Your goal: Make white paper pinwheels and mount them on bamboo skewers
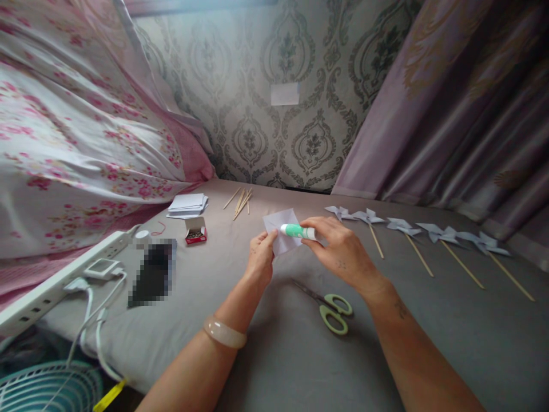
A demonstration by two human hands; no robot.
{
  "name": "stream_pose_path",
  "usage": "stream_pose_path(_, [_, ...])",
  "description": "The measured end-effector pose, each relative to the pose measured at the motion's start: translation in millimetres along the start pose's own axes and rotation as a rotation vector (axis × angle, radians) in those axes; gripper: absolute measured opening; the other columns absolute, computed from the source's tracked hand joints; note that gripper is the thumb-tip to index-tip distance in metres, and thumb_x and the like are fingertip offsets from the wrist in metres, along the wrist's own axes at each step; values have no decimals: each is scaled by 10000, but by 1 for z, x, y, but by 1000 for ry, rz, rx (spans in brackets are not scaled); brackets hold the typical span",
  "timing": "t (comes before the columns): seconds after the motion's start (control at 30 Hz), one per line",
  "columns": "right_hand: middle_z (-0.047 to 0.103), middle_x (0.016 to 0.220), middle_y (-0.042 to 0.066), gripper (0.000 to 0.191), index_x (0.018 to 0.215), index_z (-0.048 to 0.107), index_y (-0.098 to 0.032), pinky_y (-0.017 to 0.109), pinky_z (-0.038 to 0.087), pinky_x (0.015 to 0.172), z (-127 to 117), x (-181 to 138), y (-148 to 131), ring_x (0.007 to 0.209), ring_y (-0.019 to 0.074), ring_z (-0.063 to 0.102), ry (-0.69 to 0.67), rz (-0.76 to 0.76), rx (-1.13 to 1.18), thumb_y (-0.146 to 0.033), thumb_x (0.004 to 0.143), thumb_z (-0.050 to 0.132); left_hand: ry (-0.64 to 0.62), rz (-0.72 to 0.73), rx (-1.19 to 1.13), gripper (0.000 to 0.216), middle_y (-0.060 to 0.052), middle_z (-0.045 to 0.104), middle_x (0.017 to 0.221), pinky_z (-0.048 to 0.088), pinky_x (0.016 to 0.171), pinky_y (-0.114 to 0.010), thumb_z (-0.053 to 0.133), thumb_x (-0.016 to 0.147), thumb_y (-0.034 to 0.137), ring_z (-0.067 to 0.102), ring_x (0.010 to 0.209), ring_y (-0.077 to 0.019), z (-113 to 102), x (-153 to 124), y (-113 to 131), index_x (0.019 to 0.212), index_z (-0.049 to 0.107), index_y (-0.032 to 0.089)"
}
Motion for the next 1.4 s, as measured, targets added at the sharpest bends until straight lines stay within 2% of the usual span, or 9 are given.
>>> stream_pose_path(0.17, [733,974,97,265,1038,665,-182,366,504,774,-6,-1,5,883,263,683,84,105,-89,-347,831,677,-38,1,-22,267,0,636,573,384,513,-228,785,549,344,516,481,-105,7,-5,3,683,674,141])
stream_pose_path(0.33, [723,785,67,335,966,677,-178,316,465,626,-7,-3,14,674,225,668,129,214,-129,-479,819,660,-83,0,-31,306,-25,662,604,428,579,-251,787,537,359,552,530,-127,12,-8,2,715,705,124])
stream_pose_path(0.63, [708,1047,76,213,1072,632,-225,400,511,839,-1,0,4,971,251,653,-33,23,10,-255,861,630,-36,7,-13,236,-16,648,602,389,532,-237,769,562,330,539,522,-122,5,-6,3,668,678,140])
stream_pose_path(0.83, [703,1086,40,298,1066,644,-258,410,516,870,0,0,-3,1050,239,614,-115,-21,41,-88,832,573,-49,22,26,247,-19,642,603,397,558,-244,759,573,345,559,558,-136,6,-6,2,684,682,138])
stream_pose_path(1.07, [727,1037,88,215,1048,667,-200,386,506,837,-1,-1,2,959,255,666,-35,58,-40,-217,836,636,-28,38,49,242,-9,631,588,377,540,-235,756,574,349,532,524,-119,2,-4,5,653,660,142])
stream_pose_path(1.13, [738,994,95,223,1036,679,-195,365,507,779,-2,-1,4,900,256,684,-3,99,-77,-285,835,642,-28,43,55,246,-11,636,597,386,546,-235,759,577,352,538,530,-119,3,-5,6,663,666,141])
stream_pose_path(1.27, [721,706,69,324,914,718,-184,321,457,593,-8,-4,15,619,226,656,115,293,-127,-480,799,654,-59,-3,21,255,-27,657,624,429,566,-249,762,578,336,570,549,-133,8,-7,4,708,686,130])
stream_pose_path(1.33, [677,599,56,388,799,716,-180,303,427,541,-14,-7,25,547,203,615,199,410,-56,-559,787,632,-40,-67,-17,218,-27,660,625,437,546,-253,748,590,293,575,541,-138,7,-7,0,716,676,131])
stream_pose_path(1.4, [644,536,48,438,689,681,-173,278,408,482,-18,-11,39,485,170,567,286,548,137,-596,781,616,21,-134,-68,166,-32,670,647,448,533,-258,720,608,233,587,552,-146,3,-5,-4,723,657,132])
Point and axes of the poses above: each hand's wrist, its own x-axis towards the middle knuckle, its own z-axis out of the palm, y = z × x, the point moved 8 cm from there along x, towards the middle knuckle
